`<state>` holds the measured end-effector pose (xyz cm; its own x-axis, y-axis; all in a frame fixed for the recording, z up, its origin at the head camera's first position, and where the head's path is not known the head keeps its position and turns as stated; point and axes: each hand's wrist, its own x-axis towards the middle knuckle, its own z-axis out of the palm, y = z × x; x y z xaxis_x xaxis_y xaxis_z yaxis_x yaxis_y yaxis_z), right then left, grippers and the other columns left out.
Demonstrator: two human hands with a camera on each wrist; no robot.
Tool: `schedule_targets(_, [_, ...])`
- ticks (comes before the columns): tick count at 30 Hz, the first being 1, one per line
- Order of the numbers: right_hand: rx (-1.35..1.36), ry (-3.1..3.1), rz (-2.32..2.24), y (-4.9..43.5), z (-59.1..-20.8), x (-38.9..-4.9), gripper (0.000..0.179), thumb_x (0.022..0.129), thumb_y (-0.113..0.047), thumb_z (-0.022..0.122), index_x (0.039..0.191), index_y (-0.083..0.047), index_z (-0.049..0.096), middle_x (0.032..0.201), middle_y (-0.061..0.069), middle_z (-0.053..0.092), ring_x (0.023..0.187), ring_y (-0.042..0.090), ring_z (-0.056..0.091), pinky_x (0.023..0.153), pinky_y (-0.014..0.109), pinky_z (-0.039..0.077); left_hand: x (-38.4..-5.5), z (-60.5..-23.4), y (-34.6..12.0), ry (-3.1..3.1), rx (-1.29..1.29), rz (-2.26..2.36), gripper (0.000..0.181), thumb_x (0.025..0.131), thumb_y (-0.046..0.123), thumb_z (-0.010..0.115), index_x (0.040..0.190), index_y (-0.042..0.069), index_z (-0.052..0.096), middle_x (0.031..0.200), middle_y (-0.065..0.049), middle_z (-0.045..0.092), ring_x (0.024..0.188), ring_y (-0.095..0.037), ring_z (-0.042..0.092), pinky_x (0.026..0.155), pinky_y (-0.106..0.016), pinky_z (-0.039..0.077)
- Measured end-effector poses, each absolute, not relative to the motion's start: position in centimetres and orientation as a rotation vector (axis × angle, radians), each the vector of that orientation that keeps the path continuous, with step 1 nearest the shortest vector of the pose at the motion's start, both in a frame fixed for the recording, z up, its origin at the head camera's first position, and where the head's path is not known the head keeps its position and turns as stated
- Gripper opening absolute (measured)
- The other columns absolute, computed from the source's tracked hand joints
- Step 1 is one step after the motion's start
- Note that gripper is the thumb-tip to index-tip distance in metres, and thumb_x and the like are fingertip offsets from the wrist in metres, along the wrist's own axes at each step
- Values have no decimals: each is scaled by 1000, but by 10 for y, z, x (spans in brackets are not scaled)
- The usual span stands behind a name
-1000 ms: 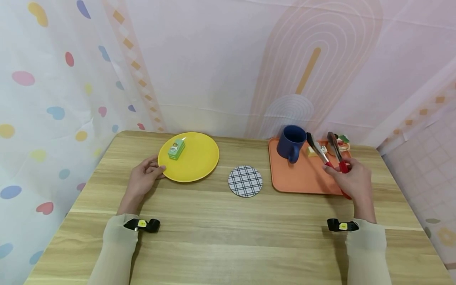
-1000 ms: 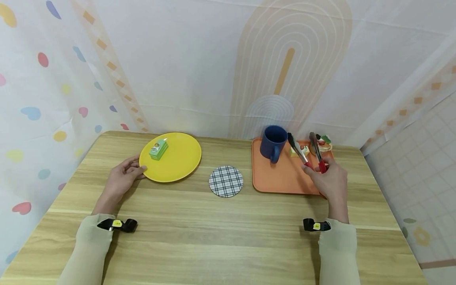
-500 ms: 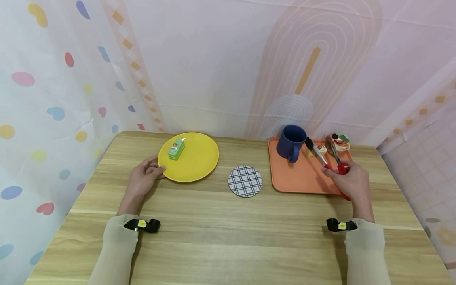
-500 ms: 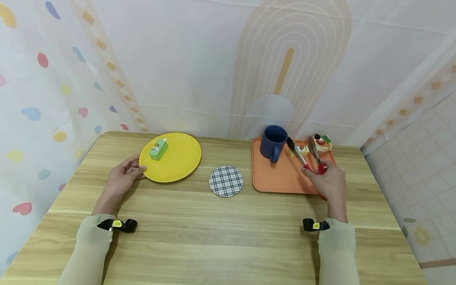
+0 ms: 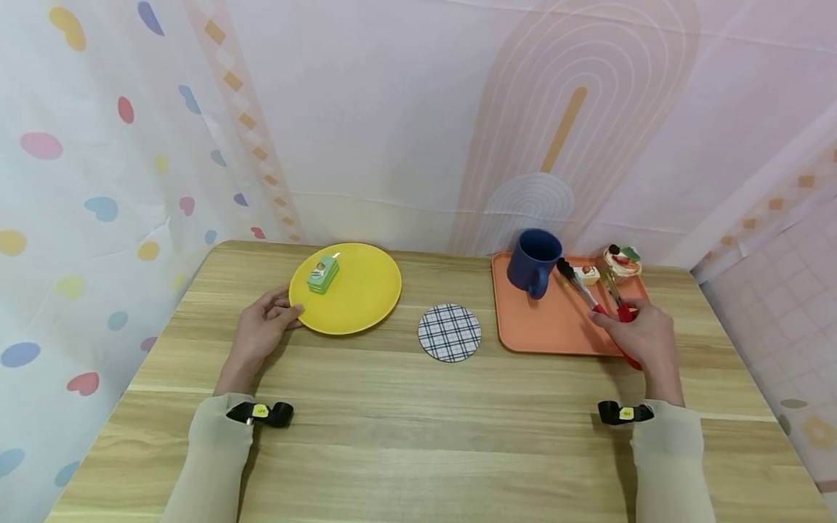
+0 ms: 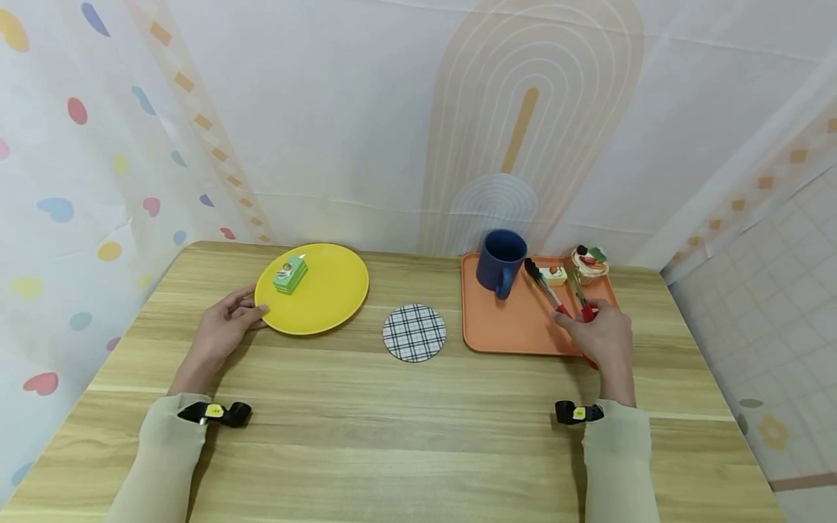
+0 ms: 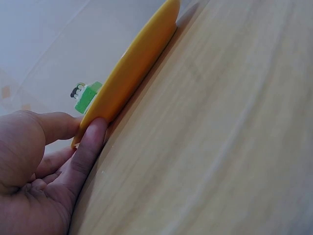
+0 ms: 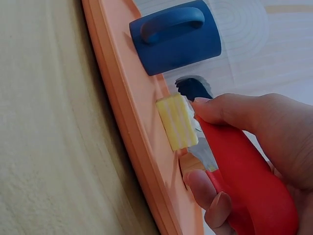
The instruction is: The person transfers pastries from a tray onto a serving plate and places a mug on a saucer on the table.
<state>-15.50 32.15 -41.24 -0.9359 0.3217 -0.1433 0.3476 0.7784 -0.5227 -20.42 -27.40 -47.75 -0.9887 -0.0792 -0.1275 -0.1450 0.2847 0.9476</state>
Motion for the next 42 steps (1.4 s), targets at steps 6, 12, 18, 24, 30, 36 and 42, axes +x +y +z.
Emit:
schedule_targets(6, [554,2913,-877,321,-415,-155,88,91,-59,68,143,10,47,122,32,58,100,40,56,61,26,52,-206,-478,-274,2461,-211,1846,63,104,16,60,160,5,33,111,0,58,86,5,65,83,-18,64])
schedule_targets(12, [550,2892,-872,323,-418,-155,86,91,-56,70,143,10,47,124,33,59,99,40,57,61,25,50,-205,-478,-274,2452,-214,1852,63,104,17,61,160,5,33,111,1,57,86,5,66,83,-18,64])
schedule_targets(18, [556,2884,-858,324,-421,-157,84,91,-52,71,142,10,48,122,33,60,97,39,57,59,25,47,-201,-471,-272,2452,-217,1847,63,104,16,61,160,5,34,111,-2,57,86,4,65,82,-18,64])
schedule_targets(24, [556,2879,-860,323,-421,-157,86,89,-53,73,143,9,47,123,33,60,98,40,56,61,27,47,-204,-477,-273,2473,-221,1837,63,104,20,62,160,7,35,111,-1,58,88,3,65,83,-18,64])
schedule_targets(30, [530,2908,-838,323,-421,-157,87,88,-54,75,141,11,49,117,31,62,96,39,57,60,25,47,-203,-476,-272,2477,-227,1837,63,104,20,63,159,7,36,111,-1,57,88,3,66,83,-18,64])
schedule_targets(36, [515,2927,-844,323,-422,-156,85,89,-52,76,140,11,50,121,33,62,97,41,59,60,26,48,-204,-477,-273,2478,-232,1831,62,104,19,61,159,8,36,113,-3,57,88,4,65,83,-18,64])
schedule_targets(42, [498,2940,-848,324,-423,-156,86,88,-53,76,140,10,50,122,35,62,99,43,60,62,30,53,-204,-477,-273,2471,-230,1826,61,105,15,59,160,5,34,116,-6,56,87,4,64,84,-18,64])
